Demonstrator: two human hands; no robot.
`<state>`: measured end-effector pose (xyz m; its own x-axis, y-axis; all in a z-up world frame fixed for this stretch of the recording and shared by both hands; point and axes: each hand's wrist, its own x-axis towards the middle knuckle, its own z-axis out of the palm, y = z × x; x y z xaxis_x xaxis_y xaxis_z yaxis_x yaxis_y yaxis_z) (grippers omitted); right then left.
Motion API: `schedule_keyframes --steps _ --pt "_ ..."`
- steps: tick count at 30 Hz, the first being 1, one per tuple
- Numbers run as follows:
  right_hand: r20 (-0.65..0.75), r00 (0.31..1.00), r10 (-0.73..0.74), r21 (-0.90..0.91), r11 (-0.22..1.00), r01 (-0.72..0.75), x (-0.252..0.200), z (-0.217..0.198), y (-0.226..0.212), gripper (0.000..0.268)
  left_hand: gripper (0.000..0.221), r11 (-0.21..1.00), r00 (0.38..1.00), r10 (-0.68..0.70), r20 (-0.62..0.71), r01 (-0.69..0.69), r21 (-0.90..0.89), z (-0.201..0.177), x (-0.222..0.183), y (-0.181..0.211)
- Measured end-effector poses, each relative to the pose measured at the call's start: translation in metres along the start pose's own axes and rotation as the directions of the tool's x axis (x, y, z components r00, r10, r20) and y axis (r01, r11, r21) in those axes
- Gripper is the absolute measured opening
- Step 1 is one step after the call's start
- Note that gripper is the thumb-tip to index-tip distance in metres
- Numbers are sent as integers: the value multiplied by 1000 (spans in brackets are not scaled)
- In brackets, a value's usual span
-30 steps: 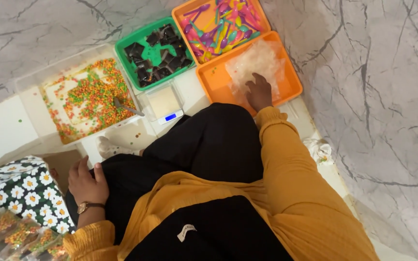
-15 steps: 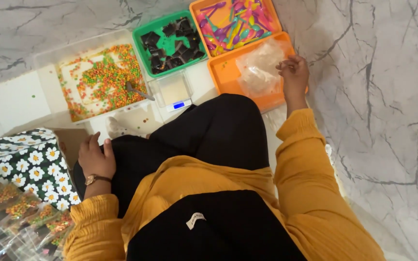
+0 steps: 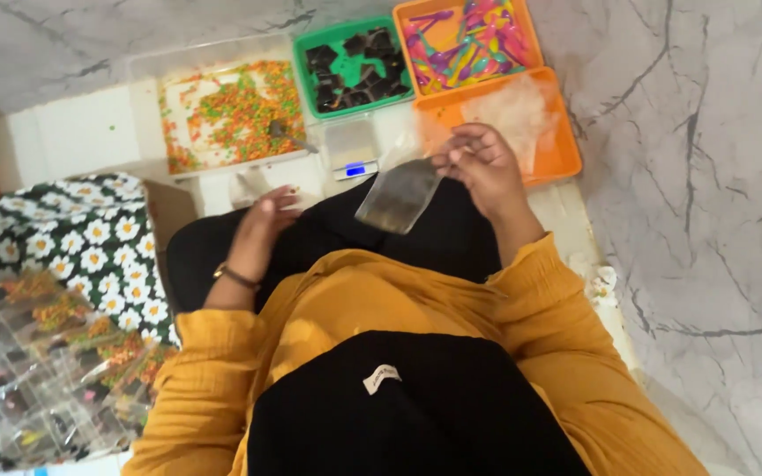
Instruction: Filling small plastic bags with colorful beads, weighing them on a digital scale, and organizing them into a tray.
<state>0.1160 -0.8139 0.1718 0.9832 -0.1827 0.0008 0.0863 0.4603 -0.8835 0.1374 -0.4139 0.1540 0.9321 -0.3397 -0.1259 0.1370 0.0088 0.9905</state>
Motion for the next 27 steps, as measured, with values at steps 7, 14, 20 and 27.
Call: schedule_keyframes --steps 7,14,20,27 --pt "366 929 -46 -129 987 100 -47 100 6 34 111 866 825 200 529 103 -489 79 -25 61" --pt "637 713 -293 -306 752 583 -76 156 -38 32 94 867 823 253 508 40 -497 66 -44 56" --pt "807 510 -298 -436 281 855 -104 183 -64 26 78 929 838 267 477 -92 -358 57 -60 46" --pt "832 504 -232 -457 229 859 -118 194 -68 4 93 934 828 303 473 -157 -322 56 -73 53"
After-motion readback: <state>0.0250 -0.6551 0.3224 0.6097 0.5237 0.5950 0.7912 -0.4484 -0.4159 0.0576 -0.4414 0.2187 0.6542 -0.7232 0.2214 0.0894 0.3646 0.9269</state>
